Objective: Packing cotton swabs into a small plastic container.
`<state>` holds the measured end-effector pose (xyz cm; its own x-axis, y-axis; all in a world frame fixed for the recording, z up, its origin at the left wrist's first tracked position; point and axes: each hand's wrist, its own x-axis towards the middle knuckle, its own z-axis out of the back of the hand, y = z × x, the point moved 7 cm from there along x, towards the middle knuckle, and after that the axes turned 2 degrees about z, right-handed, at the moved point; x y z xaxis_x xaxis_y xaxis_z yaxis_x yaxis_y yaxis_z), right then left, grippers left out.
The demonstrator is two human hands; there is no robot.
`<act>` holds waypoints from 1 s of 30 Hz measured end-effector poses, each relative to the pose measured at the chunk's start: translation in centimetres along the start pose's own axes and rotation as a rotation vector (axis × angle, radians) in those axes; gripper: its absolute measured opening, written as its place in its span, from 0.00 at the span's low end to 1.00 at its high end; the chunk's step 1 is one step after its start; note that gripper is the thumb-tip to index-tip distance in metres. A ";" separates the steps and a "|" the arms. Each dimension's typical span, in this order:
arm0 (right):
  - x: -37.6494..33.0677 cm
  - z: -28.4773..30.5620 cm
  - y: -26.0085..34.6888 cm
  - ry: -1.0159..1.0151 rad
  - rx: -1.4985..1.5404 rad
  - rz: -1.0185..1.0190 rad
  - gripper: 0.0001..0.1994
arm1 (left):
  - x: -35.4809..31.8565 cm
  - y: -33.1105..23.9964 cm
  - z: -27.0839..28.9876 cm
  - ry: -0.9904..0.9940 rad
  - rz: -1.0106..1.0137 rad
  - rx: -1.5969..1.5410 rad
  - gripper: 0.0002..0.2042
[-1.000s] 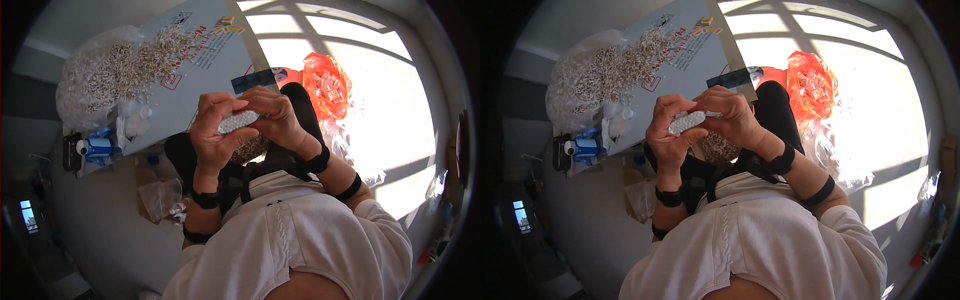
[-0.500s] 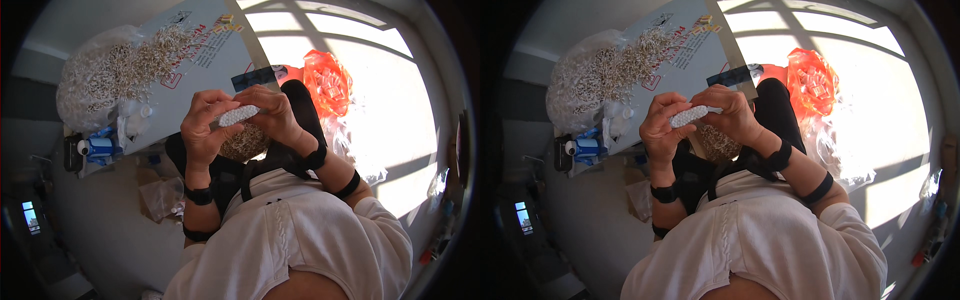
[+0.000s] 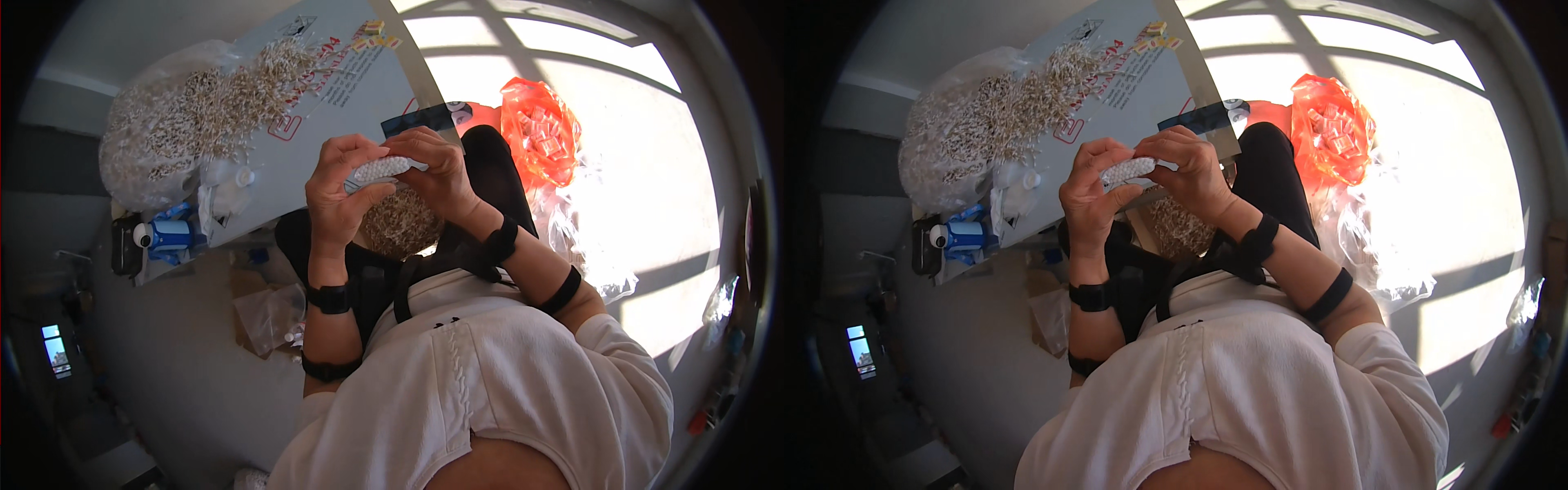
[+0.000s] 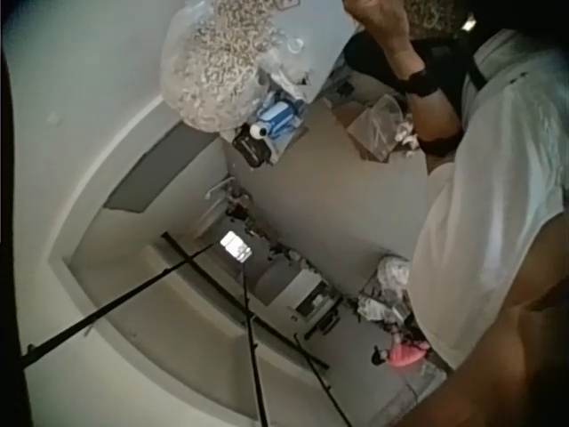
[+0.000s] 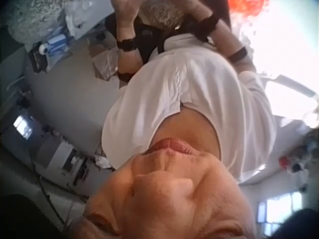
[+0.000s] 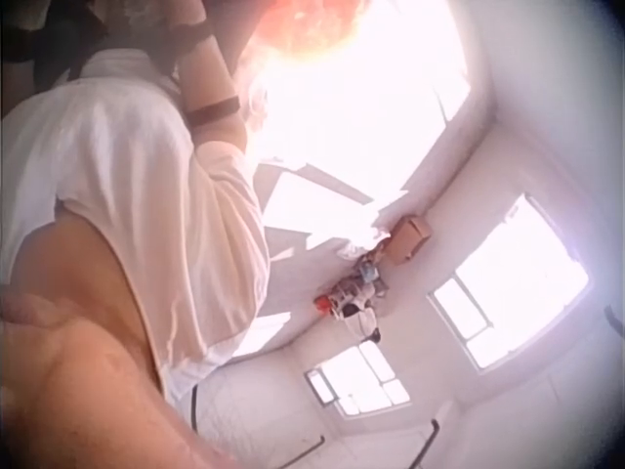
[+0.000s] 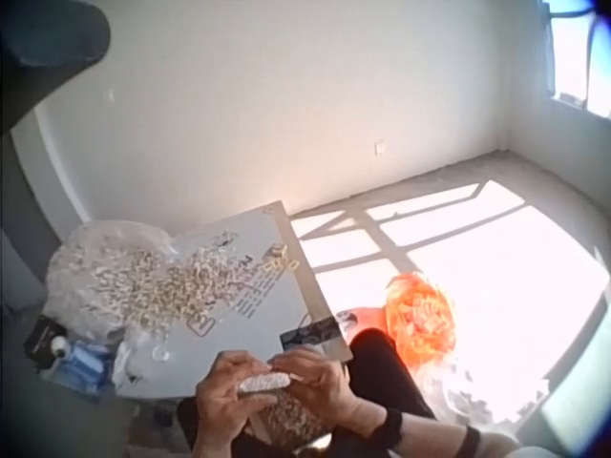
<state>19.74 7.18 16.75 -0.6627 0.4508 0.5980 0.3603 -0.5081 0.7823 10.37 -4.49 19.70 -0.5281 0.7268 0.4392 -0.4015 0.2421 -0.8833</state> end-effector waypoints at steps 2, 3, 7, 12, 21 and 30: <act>-0.1 0.0 -0.2 -0.012 -0.002 0.003 0.16 | 0.2 0.1 -0.4 0.044 -0.013 0.082 0.18; -0.1 0.0 -0.2 -0.013 0.000 0.023 0.16 | 0.3 0.2 -0.5 0.045 -0.012 0.085 0.18; -0.6 -0.4 -1.3 0.008 0.030 -0.017 0.20 | 0.4 1.0 -1.1 0.060 -0.005 0.126 0.16; -0.7 -0.2 -1.3 -0.074 -0.008 -0.001 0.18 | 0.6 1.5 -1.5 0.067 0.023 0.117 0.16; -1.6 -0.2 -3.3 -0.102 0.093 -0.083 0.16 | 0.3 4.1 -2.7 0.005 0.273 -0.178 0.10; -2.4 -0.6 -5.5 -0.088 0.321 -0.237 0.12 | 0.5 5.3 -3.2 -0.046 0.316 -0.161 0.07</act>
<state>18.93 8.47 10.92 -0.6982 0.5965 0.3960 0.4001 -0.1336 0.9067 10.36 -0.82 14.74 -0.6419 0.7533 0.1434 -0.0913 0.1106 -0.9897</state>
